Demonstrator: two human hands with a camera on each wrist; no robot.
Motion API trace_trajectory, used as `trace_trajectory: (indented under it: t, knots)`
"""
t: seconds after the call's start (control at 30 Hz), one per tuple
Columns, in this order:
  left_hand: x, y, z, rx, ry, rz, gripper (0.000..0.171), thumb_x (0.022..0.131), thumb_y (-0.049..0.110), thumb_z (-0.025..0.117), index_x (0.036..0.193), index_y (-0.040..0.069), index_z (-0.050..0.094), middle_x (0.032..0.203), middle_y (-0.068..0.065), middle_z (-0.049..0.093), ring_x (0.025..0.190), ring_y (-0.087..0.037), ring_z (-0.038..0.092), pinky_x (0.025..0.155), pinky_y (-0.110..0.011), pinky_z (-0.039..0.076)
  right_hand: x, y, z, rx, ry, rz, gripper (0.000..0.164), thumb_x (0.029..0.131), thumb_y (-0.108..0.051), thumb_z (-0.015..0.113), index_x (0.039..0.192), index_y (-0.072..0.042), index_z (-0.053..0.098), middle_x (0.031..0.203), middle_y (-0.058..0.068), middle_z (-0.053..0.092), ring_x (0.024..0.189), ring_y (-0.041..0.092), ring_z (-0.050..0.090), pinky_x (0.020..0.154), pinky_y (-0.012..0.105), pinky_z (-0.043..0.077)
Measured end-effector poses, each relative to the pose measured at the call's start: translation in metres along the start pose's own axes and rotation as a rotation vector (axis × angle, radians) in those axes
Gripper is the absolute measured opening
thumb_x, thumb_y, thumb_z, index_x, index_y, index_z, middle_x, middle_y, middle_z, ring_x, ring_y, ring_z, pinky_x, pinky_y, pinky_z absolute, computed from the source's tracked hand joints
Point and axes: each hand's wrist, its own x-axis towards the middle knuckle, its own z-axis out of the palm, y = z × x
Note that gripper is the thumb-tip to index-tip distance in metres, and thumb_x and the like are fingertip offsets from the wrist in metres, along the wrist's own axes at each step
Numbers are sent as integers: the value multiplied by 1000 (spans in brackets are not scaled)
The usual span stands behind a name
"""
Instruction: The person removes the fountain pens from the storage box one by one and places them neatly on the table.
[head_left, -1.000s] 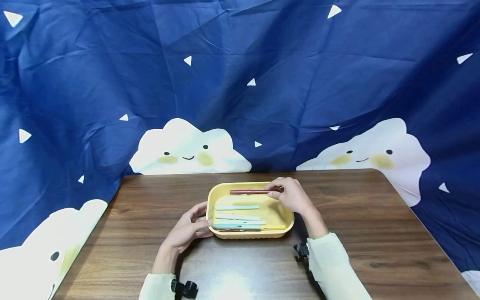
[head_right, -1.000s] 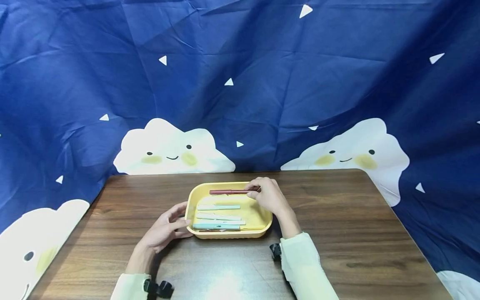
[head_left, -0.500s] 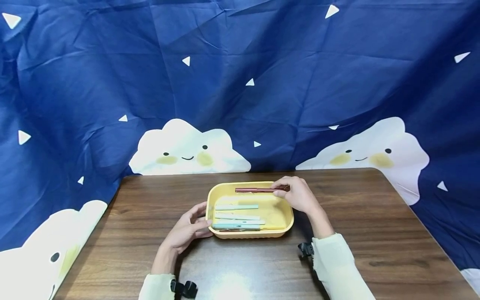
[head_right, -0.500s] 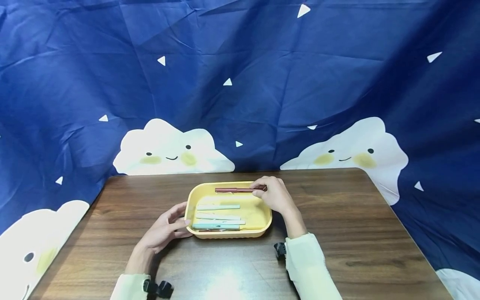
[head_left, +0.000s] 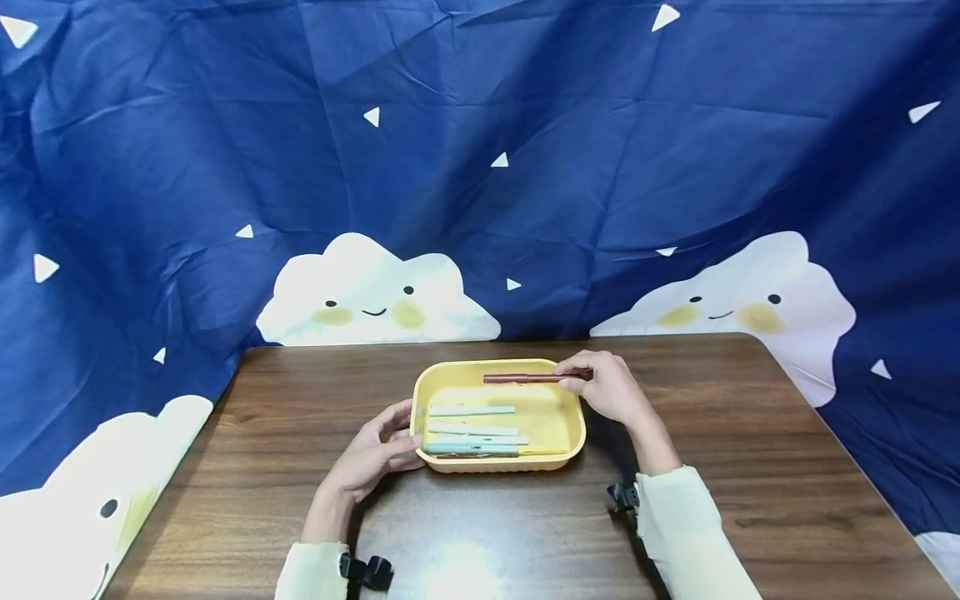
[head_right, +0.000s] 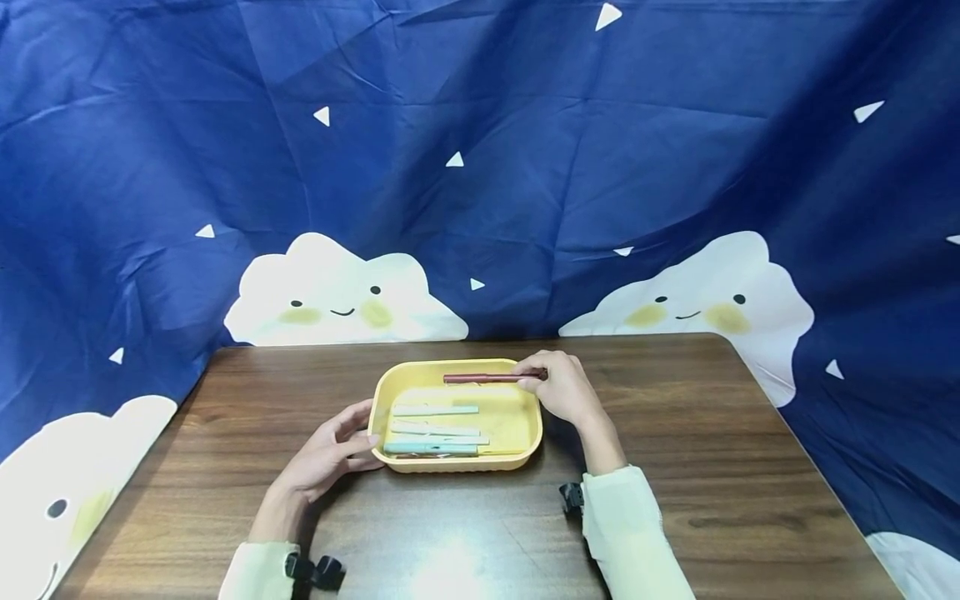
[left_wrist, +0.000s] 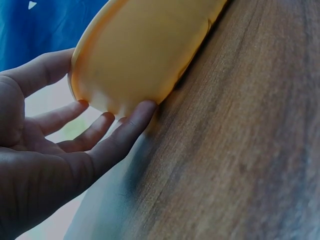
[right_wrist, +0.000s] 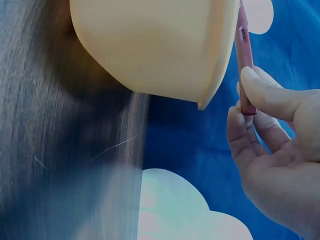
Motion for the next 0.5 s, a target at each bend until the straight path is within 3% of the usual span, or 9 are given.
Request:
trace_trajectory:
  t: [0.5]
  knots:
    - [0,0,-1,-1,-9,-1,66,97,-3,61,156,0,29,152,-28,33,118,-31,59,92,-49,56,-3,8,-10,1,13,6,13,83,0,80,94,-7,79,93,4,74,86,21,65,77,39,52]
